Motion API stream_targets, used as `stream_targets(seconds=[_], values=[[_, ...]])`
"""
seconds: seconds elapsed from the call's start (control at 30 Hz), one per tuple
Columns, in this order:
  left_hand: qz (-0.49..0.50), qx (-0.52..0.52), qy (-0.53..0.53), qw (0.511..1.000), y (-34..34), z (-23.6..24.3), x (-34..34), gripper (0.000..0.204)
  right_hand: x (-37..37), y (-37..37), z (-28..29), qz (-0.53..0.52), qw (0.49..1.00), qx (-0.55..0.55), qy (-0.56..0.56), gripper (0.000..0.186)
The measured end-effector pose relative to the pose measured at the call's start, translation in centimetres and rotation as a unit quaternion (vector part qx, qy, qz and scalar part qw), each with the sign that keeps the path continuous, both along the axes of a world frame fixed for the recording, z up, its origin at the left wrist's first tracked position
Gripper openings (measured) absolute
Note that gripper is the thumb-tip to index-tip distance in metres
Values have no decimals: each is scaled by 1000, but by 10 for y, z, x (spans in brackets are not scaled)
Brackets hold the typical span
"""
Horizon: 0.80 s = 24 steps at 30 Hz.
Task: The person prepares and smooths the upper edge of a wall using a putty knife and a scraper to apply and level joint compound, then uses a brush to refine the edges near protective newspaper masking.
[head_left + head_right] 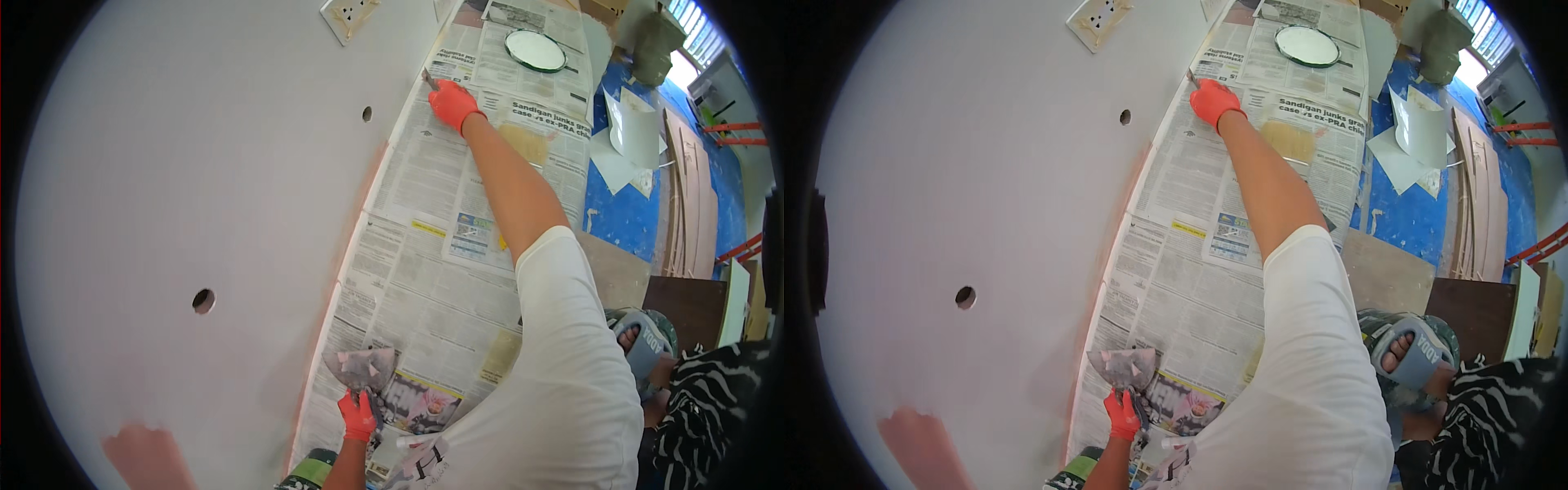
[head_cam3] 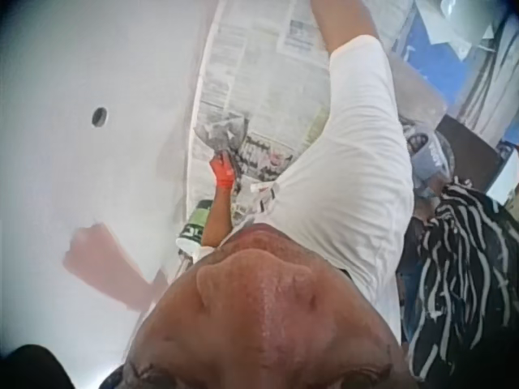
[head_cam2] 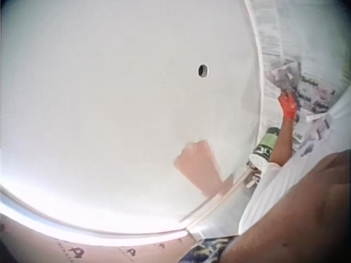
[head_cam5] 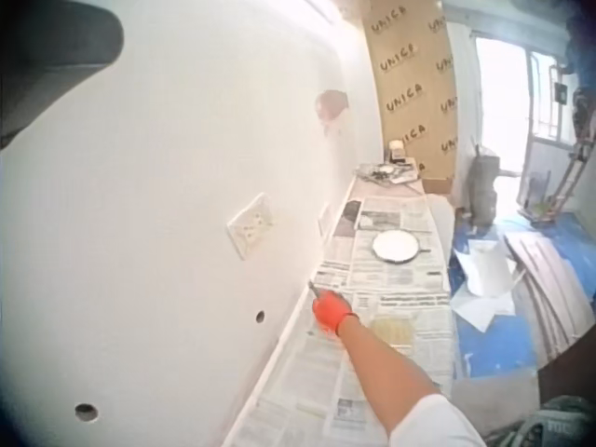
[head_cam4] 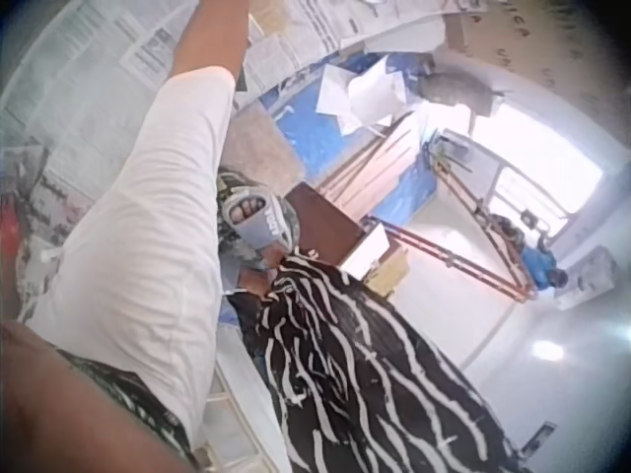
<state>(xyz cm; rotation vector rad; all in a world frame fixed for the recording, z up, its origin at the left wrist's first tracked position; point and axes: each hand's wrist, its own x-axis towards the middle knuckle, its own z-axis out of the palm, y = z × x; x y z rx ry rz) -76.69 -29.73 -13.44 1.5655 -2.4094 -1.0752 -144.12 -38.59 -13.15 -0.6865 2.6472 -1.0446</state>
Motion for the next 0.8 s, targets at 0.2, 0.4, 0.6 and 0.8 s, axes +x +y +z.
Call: stream_targets(seconds=[0.2, 0.4, 0.6, 0.8], values=[[24, 7, -72, 997, 7, -18, 27, 50, -21, -18, 16, 68, 988, 124, -66, 31], [22, 15, -61, 998, 8, -24, 35, 49, -28, -29, 4, 84, 985, 139, 54, 31], [30, 44, -51, 997, 11, -28, 45, 46, -36, -37, -8, 296, 881, 272, 250, 29], [-60, 81, -102, 990, -6, -25, 31, 42, 22, -41, -18, 290, 909, 212, 209, 35]])
